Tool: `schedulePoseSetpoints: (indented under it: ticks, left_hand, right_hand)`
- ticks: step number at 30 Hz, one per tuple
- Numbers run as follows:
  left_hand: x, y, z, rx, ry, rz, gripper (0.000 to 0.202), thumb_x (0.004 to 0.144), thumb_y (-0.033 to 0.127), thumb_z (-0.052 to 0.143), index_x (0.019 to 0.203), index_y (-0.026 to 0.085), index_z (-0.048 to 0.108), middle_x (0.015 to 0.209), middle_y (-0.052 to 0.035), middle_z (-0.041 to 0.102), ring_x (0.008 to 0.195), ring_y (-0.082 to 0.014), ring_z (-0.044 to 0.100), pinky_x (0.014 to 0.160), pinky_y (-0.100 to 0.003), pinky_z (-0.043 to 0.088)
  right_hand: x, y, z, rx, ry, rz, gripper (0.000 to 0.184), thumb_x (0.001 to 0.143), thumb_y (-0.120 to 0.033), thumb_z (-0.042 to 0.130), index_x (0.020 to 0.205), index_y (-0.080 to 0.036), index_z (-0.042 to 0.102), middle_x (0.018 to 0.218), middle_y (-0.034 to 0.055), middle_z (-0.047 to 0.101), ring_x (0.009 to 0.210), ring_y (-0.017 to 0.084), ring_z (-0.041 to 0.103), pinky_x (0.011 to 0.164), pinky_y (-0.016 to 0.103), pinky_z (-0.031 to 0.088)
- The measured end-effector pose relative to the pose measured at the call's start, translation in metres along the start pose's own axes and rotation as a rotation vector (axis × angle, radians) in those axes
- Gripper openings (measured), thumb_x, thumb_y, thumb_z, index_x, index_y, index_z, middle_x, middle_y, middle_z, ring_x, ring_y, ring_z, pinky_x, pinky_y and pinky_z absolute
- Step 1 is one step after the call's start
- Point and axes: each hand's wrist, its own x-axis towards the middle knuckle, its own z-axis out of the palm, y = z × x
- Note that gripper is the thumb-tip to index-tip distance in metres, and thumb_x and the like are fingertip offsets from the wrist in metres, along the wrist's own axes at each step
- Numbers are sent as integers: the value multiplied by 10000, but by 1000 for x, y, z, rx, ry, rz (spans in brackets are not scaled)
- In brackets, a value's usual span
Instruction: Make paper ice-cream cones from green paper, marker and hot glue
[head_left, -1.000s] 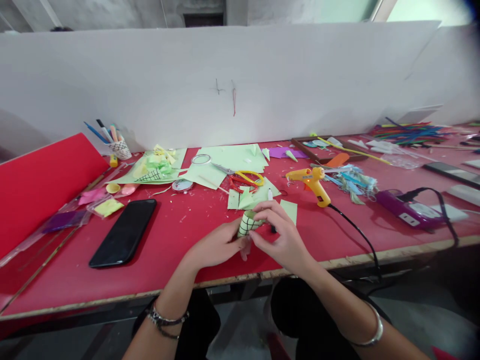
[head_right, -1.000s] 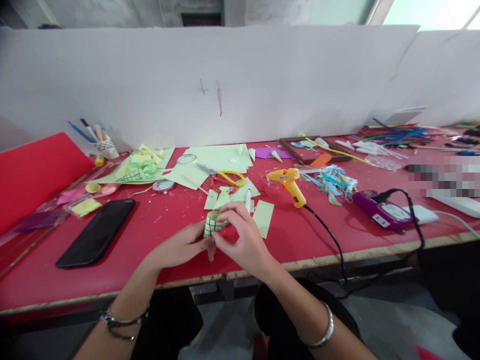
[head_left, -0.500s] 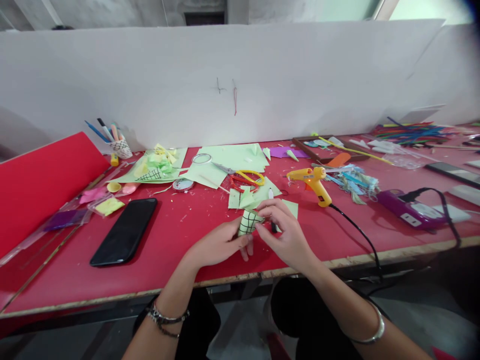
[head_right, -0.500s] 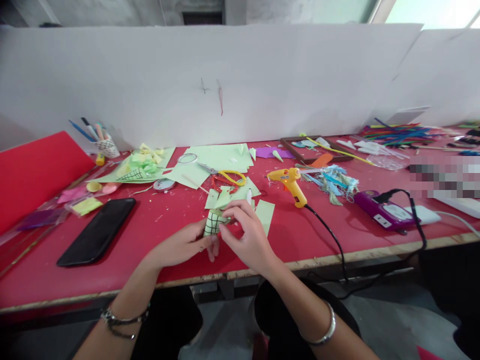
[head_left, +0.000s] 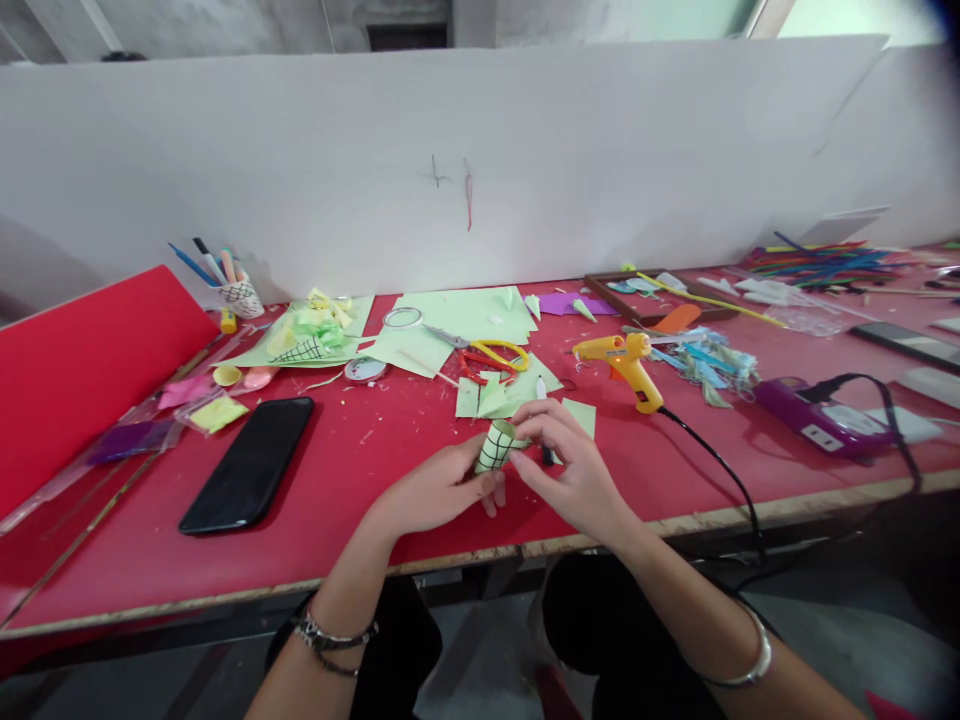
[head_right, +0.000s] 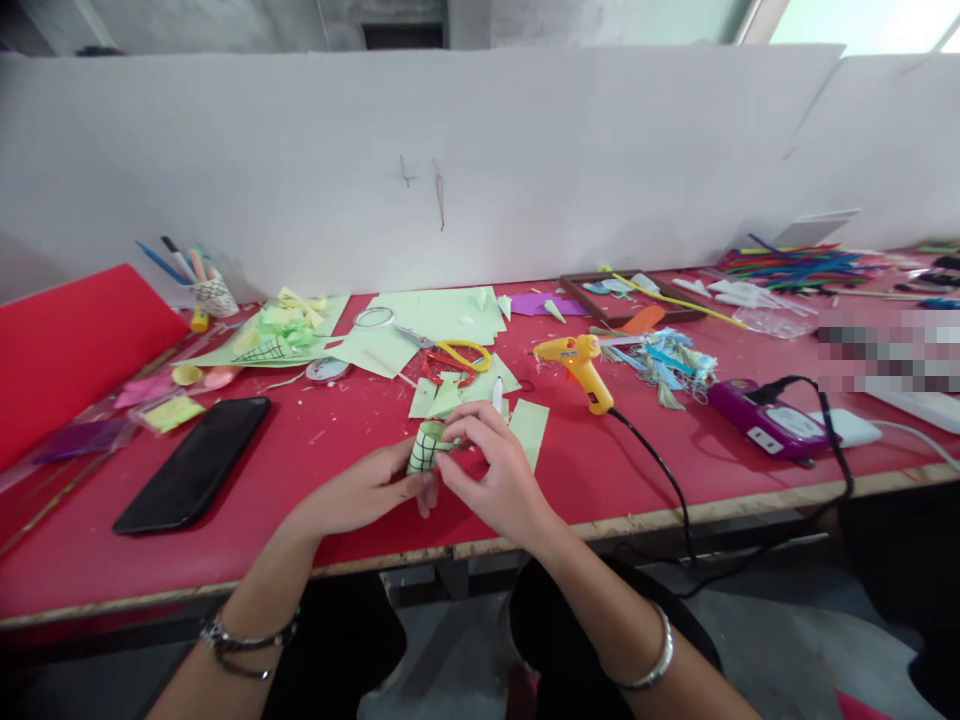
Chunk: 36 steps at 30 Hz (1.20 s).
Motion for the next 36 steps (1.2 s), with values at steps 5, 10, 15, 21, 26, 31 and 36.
schedulePoseSetpoints:
  ticks: [5,10,15,21,26,31,36]
  left_hand:
    - [0,1,0,17,17,-15,218,850,346,371,828,155,475,724,-24,577,698,-132,561,718,-267,434]
    - [-1,3,-1,31,64,-37,192,847,322,374,840,164,484,739,-17,580,713,-132,557,733,-271,427]
    - [0,1,-1,56,112,-48,161,844,298,364,849,170,461,719,1,551,679,-119,530,708,-259,420]
    - [0,0,-1,106,158,-64,138,835,271,367,769,174,438,653,27,483,632,-104,487,658,-235,400]
    - [1,-1,0,102,229,-68,167,839,298,365,828,164,463,674,19,495,633,-107,487,662,-234,412]
    - [2,-5,0,151,300,-78,254,832,320,382,1003,163,486,856,-29,582,771,-146,531,755,-273,424]
    - [5,-7,0,156,327,-8,310,824,260,393,1111,170,467,1131,-64,549,1043,-189,486,926,-312,351]
  right_hand:
    - [0,1,0,122,25,25,88,792,-176,449,839,-208,515,921,53,495,864,157,496,671,275,445]
    - [2,3,-2,223,128,123,139,843,-237,397,798,-204,524,863,37,507,774,132,508,634,256,437]
    - [3,7,-3,287,190,168,191,855,-282,394,749,-199,529,783,18,510,671,112,497,623,254,434]
    - [4,7,-1,207,206,138,148,811,-264,474,695,-193,534,769,19,514,701,115,503,584,231,426]
    - [3,8,1,268,231,294,173,726,-302,586,631,-180,509,582,-21,509,501,85,467,478,218,401]
    - [2,7,1,229,163,303,333,840,-352,413,562,-179,473,509,-20,499,439,81,467,484,227,400]
    - [2,5,4,17,208,71,146,835,-240,425,824,-205,566,784,35,558,713,140,551,651,281,456]
